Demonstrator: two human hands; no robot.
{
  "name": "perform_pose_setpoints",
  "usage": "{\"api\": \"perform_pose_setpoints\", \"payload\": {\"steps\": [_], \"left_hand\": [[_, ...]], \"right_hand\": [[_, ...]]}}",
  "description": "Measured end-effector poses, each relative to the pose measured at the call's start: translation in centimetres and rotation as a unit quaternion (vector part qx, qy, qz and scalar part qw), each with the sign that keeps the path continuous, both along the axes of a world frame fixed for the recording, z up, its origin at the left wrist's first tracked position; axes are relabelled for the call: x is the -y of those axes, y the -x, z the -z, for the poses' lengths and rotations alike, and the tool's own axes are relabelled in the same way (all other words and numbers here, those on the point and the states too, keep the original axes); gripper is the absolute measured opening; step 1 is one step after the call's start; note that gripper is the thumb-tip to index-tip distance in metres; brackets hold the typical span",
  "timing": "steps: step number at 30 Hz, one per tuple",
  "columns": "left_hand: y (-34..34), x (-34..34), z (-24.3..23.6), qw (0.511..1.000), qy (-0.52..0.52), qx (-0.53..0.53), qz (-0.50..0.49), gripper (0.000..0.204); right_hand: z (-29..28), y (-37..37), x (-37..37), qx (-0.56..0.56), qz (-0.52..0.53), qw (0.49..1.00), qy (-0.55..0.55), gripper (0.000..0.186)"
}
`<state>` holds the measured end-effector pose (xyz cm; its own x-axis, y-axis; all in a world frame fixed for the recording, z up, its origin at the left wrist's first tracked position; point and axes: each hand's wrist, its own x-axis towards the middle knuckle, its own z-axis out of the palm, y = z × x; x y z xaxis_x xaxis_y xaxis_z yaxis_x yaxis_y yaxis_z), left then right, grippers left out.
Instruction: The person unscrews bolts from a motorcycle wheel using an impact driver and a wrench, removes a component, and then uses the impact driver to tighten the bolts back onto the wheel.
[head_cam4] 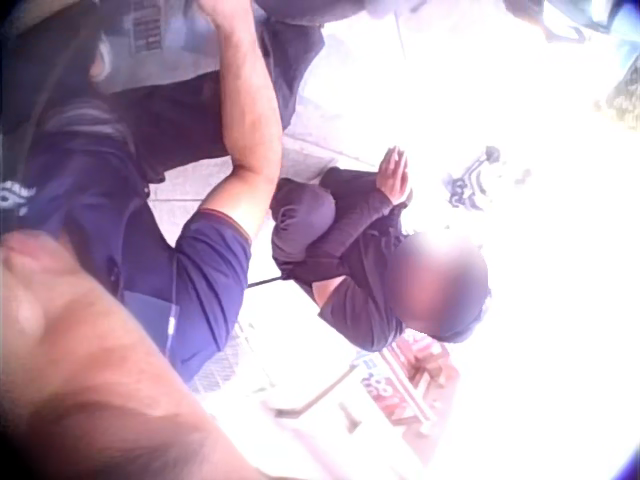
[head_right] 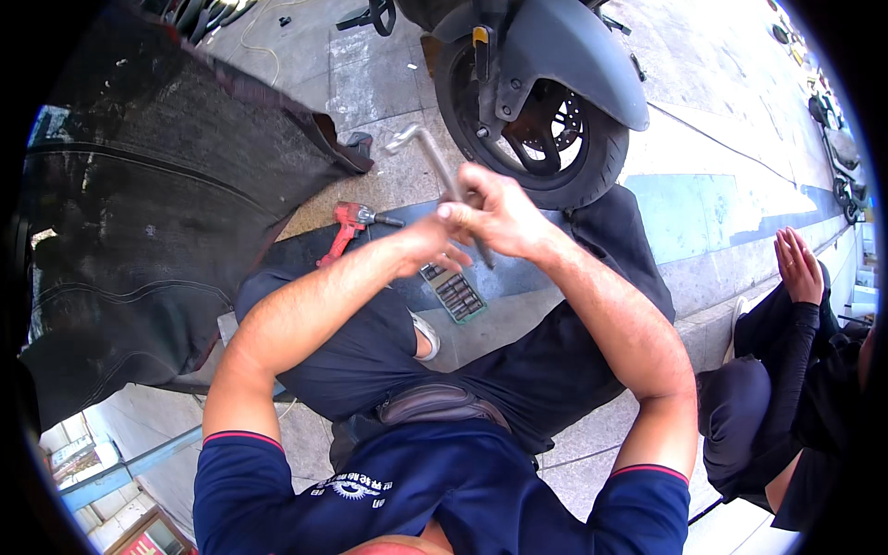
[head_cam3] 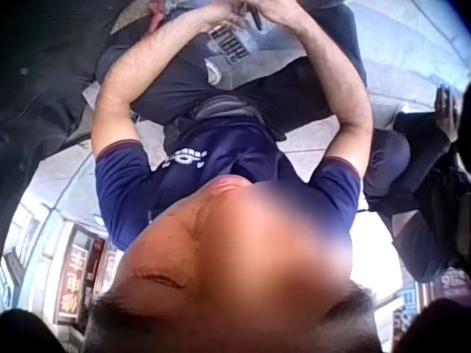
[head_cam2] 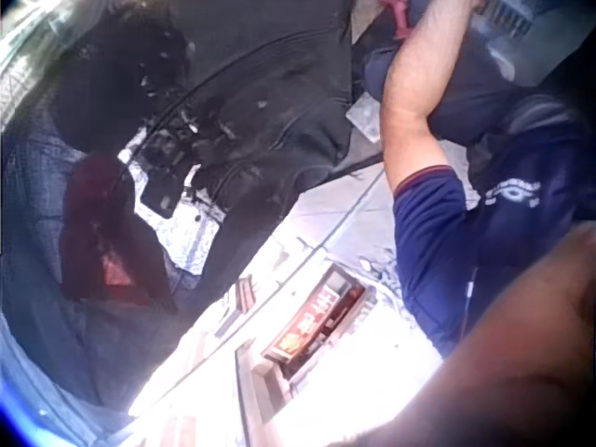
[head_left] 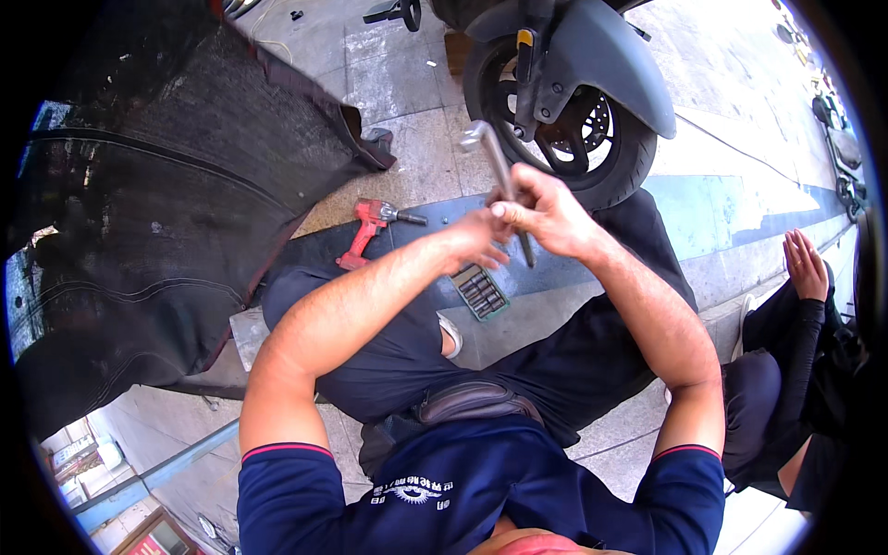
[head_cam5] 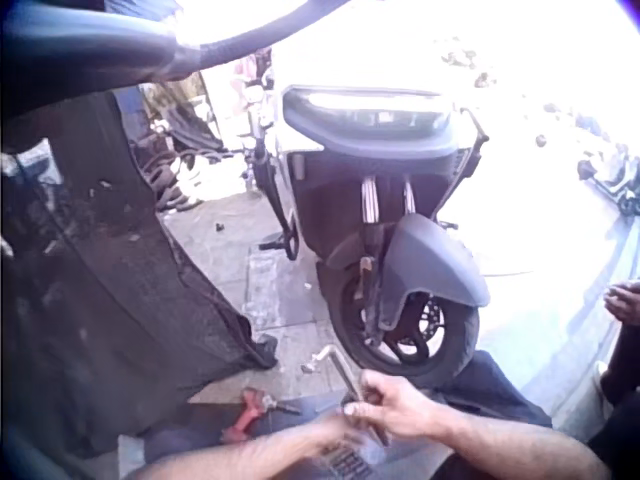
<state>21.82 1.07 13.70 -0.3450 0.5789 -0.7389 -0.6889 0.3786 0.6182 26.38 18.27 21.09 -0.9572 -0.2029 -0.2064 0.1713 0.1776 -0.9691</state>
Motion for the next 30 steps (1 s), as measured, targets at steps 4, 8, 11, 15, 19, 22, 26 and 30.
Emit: {"api": "perform_pose_setpoints", "payload": {"steps": [4, 8, 11, 15, 19, 22, 26, 30], "left_hand": [[8.4, 2.1, -0.2, 0.978, 0.054, -0.153, -0.129, 0.043], [13.8, 1.0, -3.0, 0.953, 0.017, -0.287, -0.097, 0.053], [16.1, -1.5, -2.1, 0.925, -0.044, -0.375, -0.041, 0.066], [15.8, -7.1, -1.5, 0.918, -0.079, -0.388, 0.027, 0.073], [16.3, -9.5, -0.2, 0.955, -0.136, -0.256, 0.064, 0.081], [17.9, -10.3, 0.3, 0.965, -0.149, -0.212, 0.032, 0.074], [18.5, -11.0, 0.9, 0.959, -0.165, -0.226, 0.043, 0.072], [18.8, -10.5, 0.9, 0.967, -0.147, -0.207, 0.031, 0.075]], "right_hand": [[1.0, 1.0, -3.9, -0.018, 0.081, 0.958, -0.276, 0.037], [3.3, -0.5, -4.5, -0.051, 0.042, 0.89, -0.452, 0.03], [4.1, -1.0, -2.6, -0.157, 0.027, 0.849, -0.504, 0.023], [5.2, -1.1, -2.7, -0.155, 0.051, 0.81, -0.564, 0.021], [4.9, -0.6, -1.9, -0.159, 0.044, 0.795, -0.584, 0.014], [3.9, -1.1, -1.0, -0.207, 0.014, 0.782, -0.588, 0.016], [4.7, -0.4, -4.3, -0.151, 0.039, 0.759, -0.632, 0.018], [2.5, -1.5, -1.5, -0.231, -0.021, 0.762, -0.605, 0.018]]}}
